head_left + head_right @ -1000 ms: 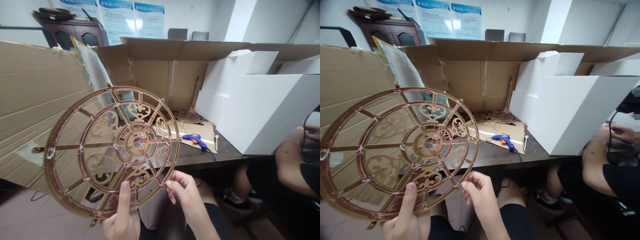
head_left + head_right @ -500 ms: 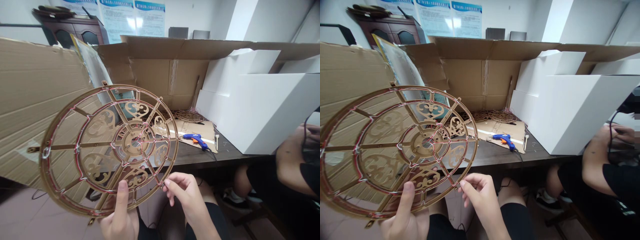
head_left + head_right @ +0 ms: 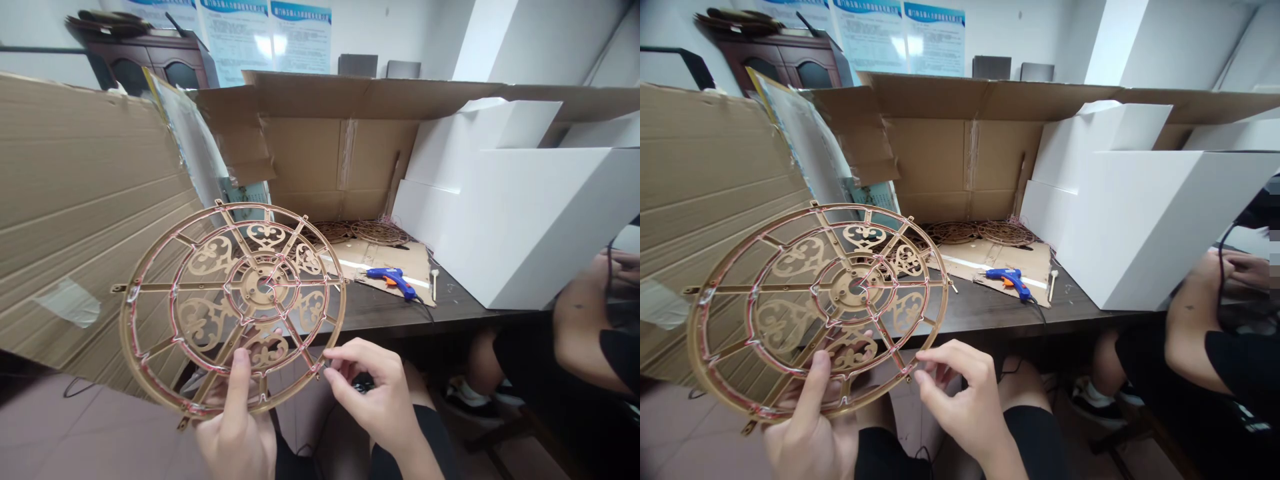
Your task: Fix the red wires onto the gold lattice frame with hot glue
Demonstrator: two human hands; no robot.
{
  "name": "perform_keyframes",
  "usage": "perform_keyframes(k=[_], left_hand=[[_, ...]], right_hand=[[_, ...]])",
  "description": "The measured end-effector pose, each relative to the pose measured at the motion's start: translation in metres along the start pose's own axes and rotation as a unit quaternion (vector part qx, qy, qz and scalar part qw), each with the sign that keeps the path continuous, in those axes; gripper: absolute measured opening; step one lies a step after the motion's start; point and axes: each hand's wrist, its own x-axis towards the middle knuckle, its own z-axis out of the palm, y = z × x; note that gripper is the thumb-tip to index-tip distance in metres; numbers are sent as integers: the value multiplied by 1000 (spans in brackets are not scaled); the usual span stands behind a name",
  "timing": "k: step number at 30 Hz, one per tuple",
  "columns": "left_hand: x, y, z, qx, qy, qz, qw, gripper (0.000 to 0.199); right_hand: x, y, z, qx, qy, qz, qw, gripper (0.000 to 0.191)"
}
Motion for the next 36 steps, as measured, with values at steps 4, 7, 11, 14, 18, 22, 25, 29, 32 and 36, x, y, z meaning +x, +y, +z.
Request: perform_keyframes(k=[4, 7, 11, 14, 18, 22, 25, 29, 32, 36], left_hand=[[0, 1, 3, -33, 12, -60, 998, 32], [-3, 3, 6, -37, 29, -57, 997, 29], [-4, 1, 5, -51, 30, -82, 995, 26], [-4, 2, 3, -53, 33, -87, 994, 23], [-5, 6, 5, -59, 23, -68, 996, 21], [-4, 5, 5, -70, 0, -62, 996, 23], [-3, 1, 2, -65, 2, -62, 996, 25], [-2, -4, -4, -42, 9, -70, 997, 29], [-1, -4, -4, -51, 0, -76, 996, 31], [0, 0, -2, -64, -9, -98, 993, 37]], right_hand=[[0, 4, 3, 1, 24, -4, 1000, 7], [-1, 10, 4, -5, 28, -53, 998, 11], [-2, 16, 5, 1, 28, -84, 996, 19], [-2, 16, 5, 9, 34, -93, 995, 21], [-2, 17, 4, -6, 44, -111, 993, 23], [-1, 17, 2, -17, 50, -124, 991, 24], [0, 15, 1, -17, 45, -121, 992, 23], [0, 13, 2, -19, 44, -115, 992, 20], [0, 14, 2, -26, 46, -132, 990, 21], [-1, 15, 2, -43, 59, -166, 983, 23]])
